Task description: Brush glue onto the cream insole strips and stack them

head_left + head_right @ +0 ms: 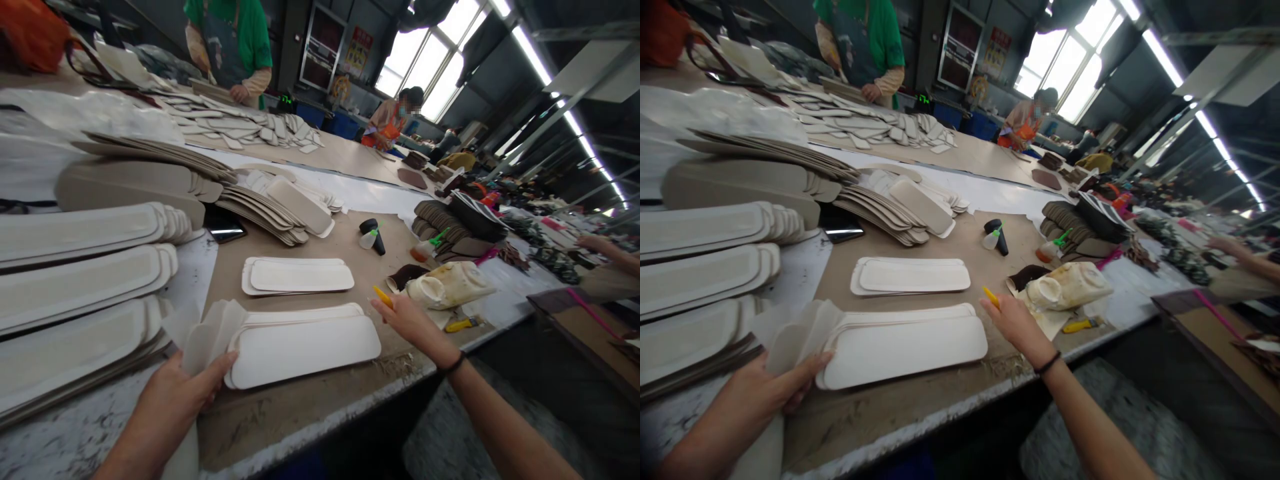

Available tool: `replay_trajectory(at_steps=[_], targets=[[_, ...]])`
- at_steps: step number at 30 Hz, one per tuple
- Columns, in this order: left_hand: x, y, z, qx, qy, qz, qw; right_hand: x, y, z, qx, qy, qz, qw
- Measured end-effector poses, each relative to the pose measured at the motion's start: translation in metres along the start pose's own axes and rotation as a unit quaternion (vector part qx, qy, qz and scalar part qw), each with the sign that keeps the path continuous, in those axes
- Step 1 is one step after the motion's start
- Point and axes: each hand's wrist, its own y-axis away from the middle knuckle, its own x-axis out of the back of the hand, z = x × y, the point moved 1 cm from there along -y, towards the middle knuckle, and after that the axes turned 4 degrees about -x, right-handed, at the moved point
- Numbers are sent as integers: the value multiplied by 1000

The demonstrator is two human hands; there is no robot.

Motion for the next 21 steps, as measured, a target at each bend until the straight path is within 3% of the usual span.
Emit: replay_trajectory(at_steps=[5,10,12,16,18,21], targets=[[-3,14,10,18,35,-3,999,-20,38,-3,12,64,-16,998],[-9,29,11,49,104,9,993,-22,33,-5,25,58,27,998],[-10,34,8,61,124,-15,990,-17,36,-6,26,49,80,995],[-11,41,6,77,155,-61,983,-4,63,-29,68,-140,187,970],[-10,43,6,81,161,-74,981,-4,81,-52,119,-262,185,940],[-9,45,6,88,169,-96,977,-21,97,-89,153,-438,111,879]])
